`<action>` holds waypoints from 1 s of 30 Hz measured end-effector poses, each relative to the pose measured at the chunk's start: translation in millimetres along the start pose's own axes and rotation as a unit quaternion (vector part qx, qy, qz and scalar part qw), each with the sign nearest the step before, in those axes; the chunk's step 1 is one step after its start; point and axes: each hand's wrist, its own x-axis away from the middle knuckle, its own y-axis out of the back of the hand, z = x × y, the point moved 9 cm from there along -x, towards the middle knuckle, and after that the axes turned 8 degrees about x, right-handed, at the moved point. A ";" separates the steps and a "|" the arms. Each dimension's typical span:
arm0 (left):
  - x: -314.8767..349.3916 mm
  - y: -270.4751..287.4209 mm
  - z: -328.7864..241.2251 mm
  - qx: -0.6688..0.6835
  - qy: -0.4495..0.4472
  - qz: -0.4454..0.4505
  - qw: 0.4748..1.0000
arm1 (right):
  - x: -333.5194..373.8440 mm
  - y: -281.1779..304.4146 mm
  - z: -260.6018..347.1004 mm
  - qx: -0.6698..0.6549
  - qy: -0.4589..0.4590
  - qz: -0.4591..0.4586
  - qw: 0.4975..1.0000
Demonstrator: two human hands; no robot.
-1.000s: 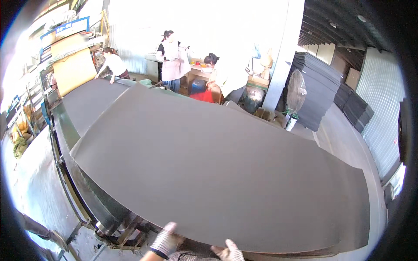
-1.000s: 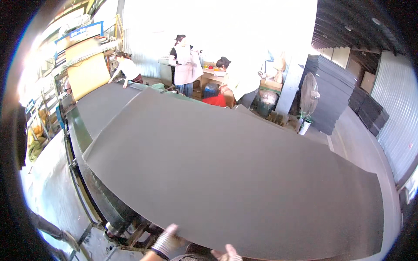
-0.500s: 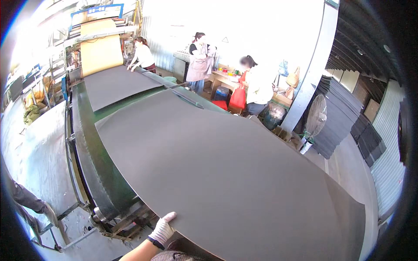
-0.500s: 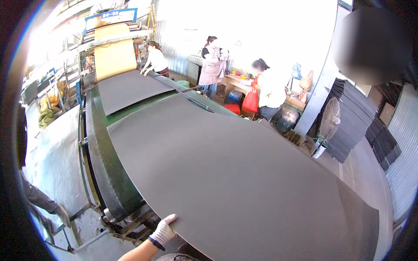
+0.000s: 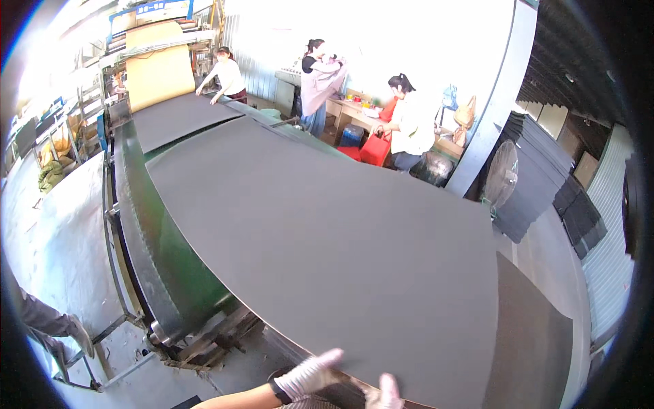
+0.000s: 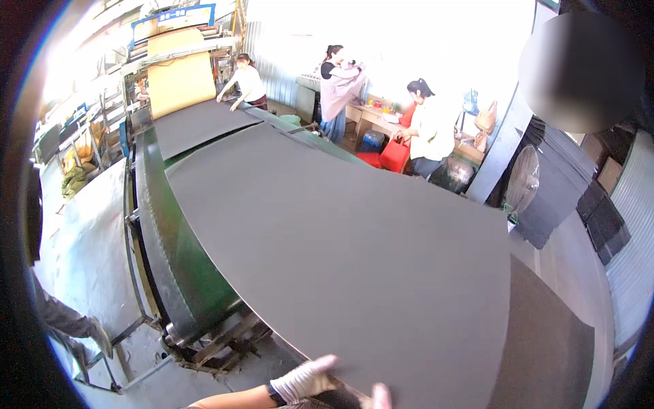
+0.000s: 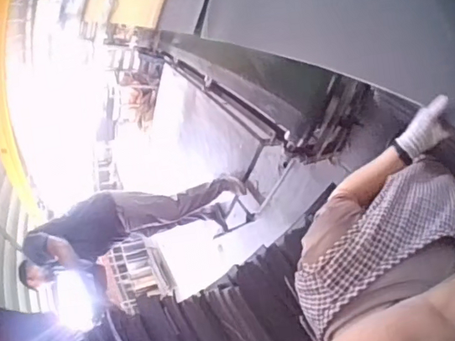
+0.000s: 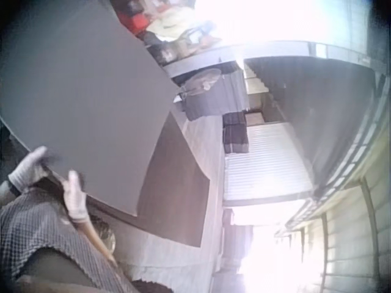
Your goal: Receiving and stacking large foam or rubber sheets coming off an industrial production machine.
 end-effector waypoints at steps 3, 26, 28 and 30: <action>2.9 -3.5 -37.2 -0.147 -0.097 -0.054 0.983 | -36.6 -12.0 54.4 -0.222 -0.055 0.075 0.971; 100.3 272.9 -242.5 -0.193 -0.409 -0.430 0.782 | 33.2 -37.9 -167.3 0.337 0.167 0.172 0.911; 126.1 206.7 -223.1 -0.277 -0.469 -0.461 0.700 | 24.4 -33.8 -150.0 0.327 0.178 0.168 0.913; 118.1 168.0 -205.0 -0.291 -0.497 -0.360 0.734 | 22.1 -28.2 -133.0 0.323 0.222 0.162 0.906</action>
